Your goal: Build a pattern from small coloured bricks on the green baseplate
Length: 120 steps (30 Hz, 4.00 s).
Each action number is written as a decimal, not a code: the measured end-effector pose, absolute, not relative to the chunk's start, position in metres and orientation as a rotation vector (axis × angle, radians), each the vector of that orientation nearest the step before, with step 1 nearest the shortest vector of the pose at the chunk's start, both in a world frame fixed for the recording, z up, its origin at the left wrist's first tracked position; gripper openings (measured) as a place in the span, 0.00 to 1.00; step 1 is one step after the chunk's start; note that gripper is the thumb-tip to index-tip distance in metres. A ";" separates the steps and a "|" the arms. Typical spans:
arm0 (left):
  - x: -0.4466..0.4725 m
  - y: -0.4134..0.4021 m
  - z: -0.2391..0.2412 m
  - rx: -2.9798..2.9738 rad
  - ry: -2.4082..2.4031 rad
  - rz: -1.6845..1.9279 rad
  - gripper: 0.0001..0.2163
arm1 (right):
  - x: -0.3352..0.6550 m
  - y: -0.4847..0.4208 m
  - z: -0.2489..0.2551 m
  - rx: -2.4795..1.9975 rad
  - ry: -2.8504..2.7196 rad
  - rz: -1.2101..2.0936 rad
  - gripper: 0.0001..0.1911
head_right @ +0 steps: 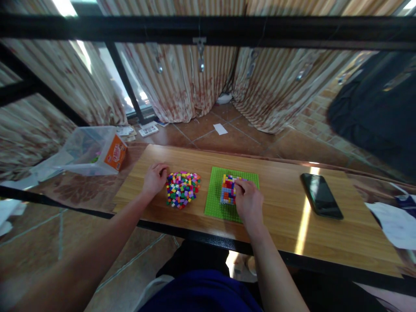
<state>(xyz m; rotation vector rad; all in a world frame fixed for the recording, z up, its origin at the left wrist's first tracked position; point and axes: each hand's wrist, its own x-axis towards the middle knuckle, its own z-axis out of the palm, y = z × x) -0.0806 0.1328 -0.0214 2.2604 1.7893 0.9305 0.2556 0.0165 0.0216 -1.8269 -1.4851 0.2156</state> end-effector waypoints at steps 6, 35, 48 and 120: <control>-0.082 0.133 -0.023 2.275 1.795 0.929 0.11 | 0.248 0.022 0.020 -1.989 -1.554 0.129 0.17; -0.081 0.133 -0.021 2.280 1.798 0.917 0.11 | 0.251 0.029 0.024 -2.010 -1.318 0.263 0.18; -0.081 0.131 -0.020 2.260 1.799 0.926 0.11 | 0.253 0.033 0.021 -2.012 -1.274 0.307 0.18; -0.083 0.135 -0.024 2.277 1.794 0.955 0.11 | 0.273 0.026 0.025 -1.728 -1.635 0.295 0.14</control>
